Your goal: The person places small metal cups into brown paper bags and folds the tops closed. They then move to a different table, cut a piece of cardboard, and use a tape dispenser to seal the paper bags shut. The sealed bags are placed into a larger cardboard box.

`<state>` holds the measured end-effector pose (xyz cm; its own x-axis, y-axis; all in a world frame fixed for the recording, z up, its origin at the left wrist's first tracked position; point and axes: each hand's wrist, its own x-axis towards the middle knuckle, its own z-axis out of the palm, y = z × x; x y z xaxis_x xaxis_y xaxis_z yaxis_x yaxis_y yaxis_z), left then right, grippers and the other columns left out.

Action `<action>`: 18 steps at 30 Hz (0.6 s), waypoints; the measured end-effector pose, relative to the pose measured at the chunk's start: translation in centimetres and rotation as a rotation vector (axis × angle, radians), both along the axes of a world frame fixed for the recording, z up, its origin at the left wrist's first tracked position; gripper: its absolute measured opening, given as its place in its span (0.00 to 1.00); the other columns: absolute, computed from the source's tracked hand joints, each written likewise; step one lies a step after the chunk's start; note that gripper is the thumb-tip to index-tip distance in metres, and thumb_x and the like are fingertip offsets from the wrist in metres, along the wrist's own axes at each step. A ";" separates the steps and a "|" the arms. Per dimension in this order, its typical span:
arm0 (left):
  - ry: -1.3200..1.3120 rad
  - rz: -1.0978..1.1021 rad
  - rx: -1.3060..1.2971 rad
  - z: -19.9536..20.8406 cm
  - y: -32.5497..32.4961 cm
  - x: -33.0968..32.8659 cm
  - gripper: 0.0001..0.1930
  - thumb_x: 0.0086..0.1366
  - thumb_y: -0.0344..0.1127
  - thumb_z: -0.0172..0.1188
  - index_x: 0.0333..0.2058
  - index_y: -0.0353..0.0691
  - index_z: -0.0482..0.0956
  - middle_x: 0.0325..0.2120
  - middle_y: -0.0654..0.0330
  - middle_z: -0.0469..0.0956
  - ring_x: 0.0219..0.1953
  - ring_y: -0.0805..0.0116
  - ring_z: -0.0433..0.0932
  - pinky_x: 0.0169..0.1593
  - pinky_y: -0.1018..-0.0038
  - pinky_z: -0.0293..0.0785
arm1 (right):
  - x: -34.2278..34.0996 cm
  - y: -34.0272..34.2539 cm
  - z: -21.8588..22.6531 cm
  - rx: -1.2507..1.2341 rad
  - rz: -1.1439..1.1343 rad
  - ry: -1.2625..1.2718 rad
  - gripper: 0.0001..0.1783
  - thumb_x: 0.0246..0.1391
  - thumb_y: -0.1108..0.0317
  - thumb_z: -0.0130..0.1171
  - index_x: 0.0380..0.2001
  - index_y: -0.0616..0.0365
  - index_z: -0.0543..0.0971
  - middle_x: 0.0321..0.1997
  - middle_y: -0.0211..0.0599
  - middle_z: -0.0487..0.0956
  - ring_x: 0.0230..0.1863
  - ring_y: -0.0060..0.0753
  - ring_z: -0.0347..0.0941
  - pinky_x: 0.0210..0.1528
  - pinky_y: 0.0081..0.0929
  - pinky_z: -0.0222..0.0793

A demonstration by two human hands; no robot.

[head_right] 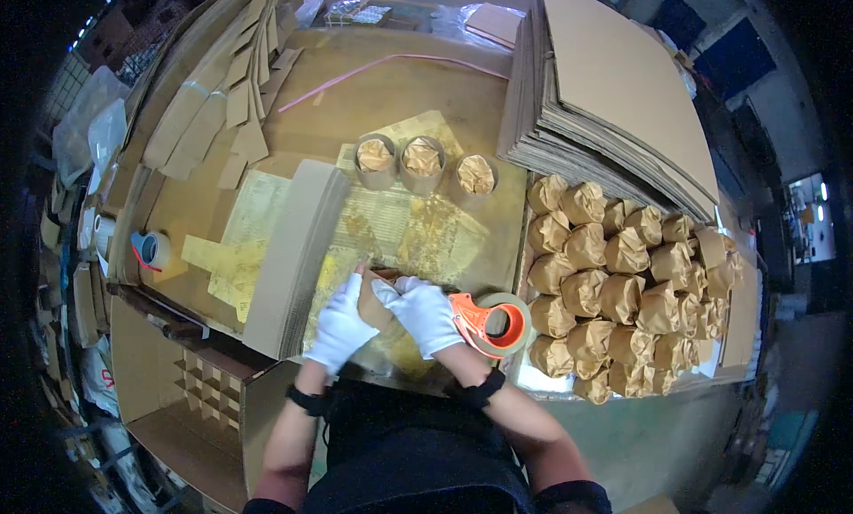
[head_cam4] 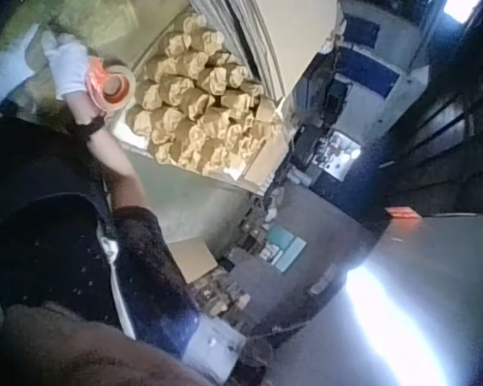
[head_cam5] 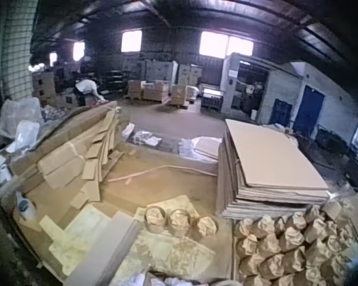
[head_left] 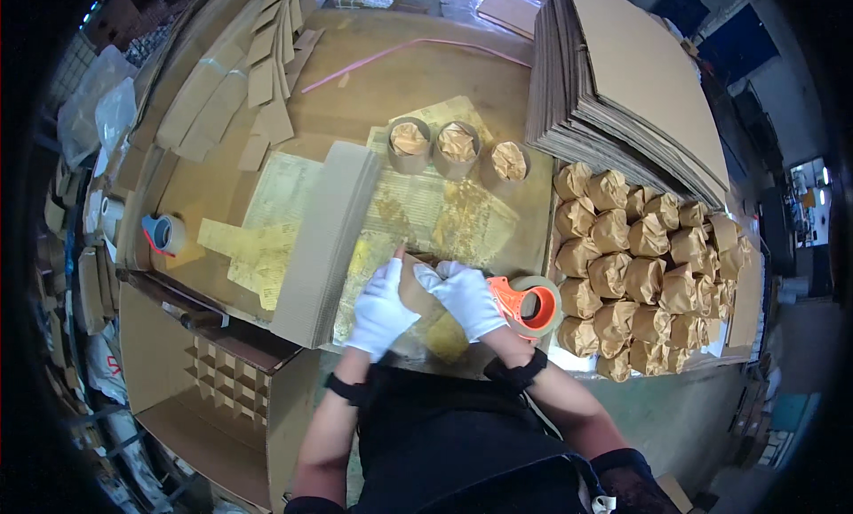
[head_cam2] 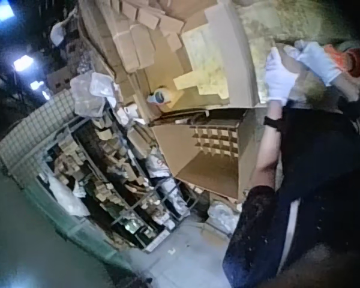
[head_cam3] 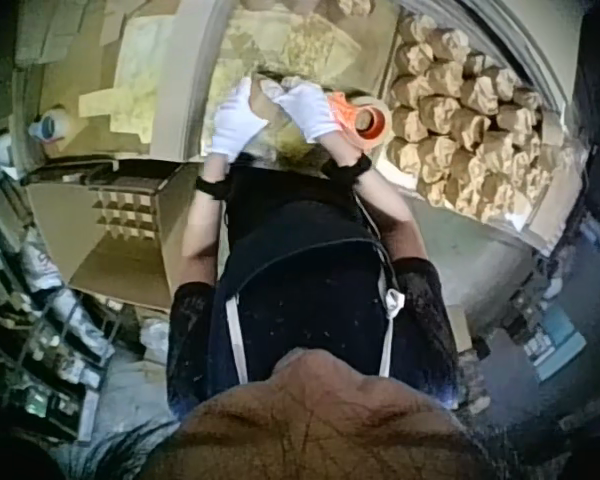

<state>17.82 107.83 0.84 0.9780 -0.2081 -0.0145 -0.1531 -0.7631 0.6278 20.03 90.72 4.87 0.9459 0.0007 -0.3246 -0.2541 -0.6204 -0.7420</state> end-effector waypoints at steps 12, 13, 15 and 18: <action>-0.124 0.025 0.085 1.3 -3.0 -1.1 0.46 0.45 0.49 0.73 0.65 0.52 0.65 0.54 0.48 0.70 0.52 0.45 0.74 0.54 0.55 0.74 | -6.7 -11.8 3.8 -0.964 0.409 -0.251 0.38 0.45 0.24 0.58 0.14 0.53 0.76 0.13 0.38 0.70 0.16 0.45 0.69 0.20 0.45 0.63; -0.100 0.003 0.101 1.9 -3.4 -0.8 0.46 0.45 0.49 0.73 0.65 0.51 0.65 0.54 0.47 0.70 0.52 0.44 0.74 0.55 0.55 0.74 | -8.0 -13.0 0.4 -1.015 0.410 -0.371 0.39 0.45 0.25 0.58 0.14 0.54 0.76 0.13 0.39 0.70 0.16 0.45 0.69 0.21 0.46 0.63; -0.081 -0.030 0.109 2.3 -3.5 -0.6 0.48 0.44 0.48 0.73 0.65 0.51 0.64 0.54 0.47 0.70 0.53 0.44 0.73 0.55 0.56 0.74 | -9.0 -14.5 -6.1 -1.099 0.428 -0.637 0.39 0.45 0.25 0.57 0.16 0.55 0.78 0.14 0.41 0.71 0.17 0.46 0.69 0.23 0.46 0.65; -0.068 -0.053 0.061 1.7 -2.4 -0.8 0.49 0.43 0.47 0.75 0.66 0.51 0.63 0.55 0.48 0.69 0.54 0.45 0.74 0.55 0.56 0.74 | -7.4 -13.9 -0.6 -0.294 0.139 -0.006 0.35 0.51 0.35 0.64 0.26 0.64 0.83 0.20 0.43 0.79 0.21 0.34 0.75 0.27 0.35 0.70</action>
